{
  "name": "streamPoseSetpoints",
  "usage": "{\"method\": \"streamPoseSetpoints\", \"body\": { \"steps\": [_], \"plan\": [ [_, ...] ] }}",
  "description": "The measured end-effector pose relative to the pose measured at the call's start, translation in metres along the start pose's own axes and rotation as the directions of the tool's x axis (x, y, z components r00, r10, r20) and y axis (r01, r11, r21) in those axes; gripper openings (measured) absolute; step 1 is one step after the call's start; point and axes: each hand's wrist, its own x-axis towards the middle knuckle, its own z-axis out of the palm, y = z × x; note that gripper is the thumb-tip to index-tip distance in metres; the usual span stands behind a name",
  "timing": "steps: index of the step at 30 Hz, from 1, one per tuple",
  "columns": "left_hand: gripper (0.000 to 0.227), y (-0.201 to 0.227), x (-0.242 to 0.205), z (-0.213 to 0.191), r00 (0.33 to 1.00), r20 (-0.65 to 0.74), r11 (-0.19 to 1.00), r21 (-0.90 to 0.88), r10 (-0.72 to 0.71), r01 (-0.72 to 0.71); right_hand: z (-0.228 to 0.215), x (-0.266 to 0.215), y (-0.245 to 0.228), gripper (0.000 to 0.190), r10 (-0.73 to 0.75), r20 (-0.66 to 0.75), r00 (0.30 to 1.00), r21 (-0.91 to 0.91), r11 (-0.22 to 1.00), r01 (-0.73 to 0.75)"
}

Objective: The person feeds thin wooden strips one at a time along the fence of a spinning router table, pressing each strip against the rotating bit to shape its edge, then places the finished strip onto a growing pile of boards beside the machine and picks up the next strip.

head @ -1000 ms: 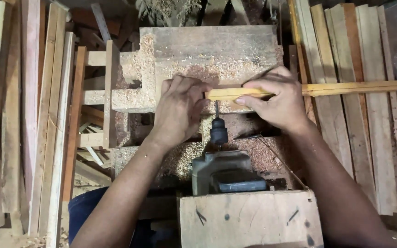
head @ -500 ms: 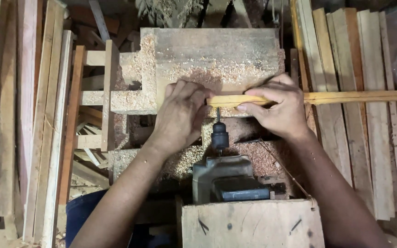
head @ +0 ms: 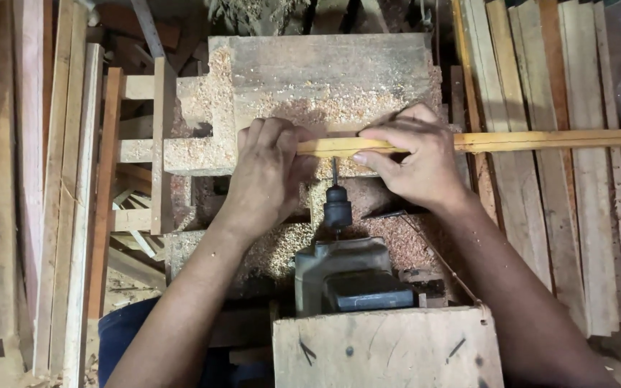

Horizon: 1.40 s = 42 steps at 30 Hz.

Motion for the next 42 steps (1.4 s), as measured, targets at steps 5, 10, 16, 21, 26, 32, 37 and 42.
{"method": "streamPoseSetpoints", "body": {
  "steps": [5, 10, 16, 21, 26, 32, 37, 42],
  "plan": [
    [0.017, -0.002, 0.000, 0.001, 1.000, -0.009, 1.000, -0.008, 0.028, -0.028, -0.002, -0.002, 0.002, 0.024, 0.018, 0.019, 1.000, -0.007, 1.000, -0.018],
    [0.016, -0.002, -0.003, 0.000, 0.999, -0.014, 0.996, -0.077, 0.034, -0.035, -0.005, -0.001, -0.008, 0.025, 0.027, 0.055, 0.998, -0.009, 1.000, -0.026],
    [0.020, 0.015, 0.008, -0.024, 1.000, 0.005, 1.000, -0.020, -0.003, 0.004, -0.006, 0.013, -0.010, 0.026, 0.055, 0.038, 0.998, -0.011, 0.998, -0.055],
    [0.039, -0.008, -0.008, -0.013, 1.000, -0.022, 0.990, 0.137, -0.009, 0.012, -0.029, -0.001, 0.001, 0.031, 0.044, 0.062, 0.997, -0.082, 0.996, -0.039],
    [0.028, -0.021, -0.020, 0.000, 0.997, -0.070, 0.998, 0.069, 0.009, -0.004, -0.027, -0.013, 0.009, 0.031, 0.078, 0.042, 0.996, -0.030, 0.997, -0.077],
    [0.023, -0.023, -0.021, -0.006, 0.996, -0.085, 1.000, -0.001, 0.025, -0.026, -0.026, -0.014, 0.017, 0.029, 0.066, 0.027, 0.997, -0.025, 0.998, -0.065],
    [0.020, -0.028, -0.021, 0.000, 0.996, -0.088, 0.998, -0.045, 0.031, -0.035, -0.029, -0.013, 0.006, 0.030, 0.082, 0.031, 0.996, -0.032, 0.996, -0.081],
    [0.017, -0.001, -0.011, -0.022, 0.995, -0.076, 0.997, 0.027, 0.069, -0.067, -0.029, -0.012, 0.007, 0.029, 0.108, 0.043, 0.993, -0.028, 0.994, -0.107]
  ]
}}
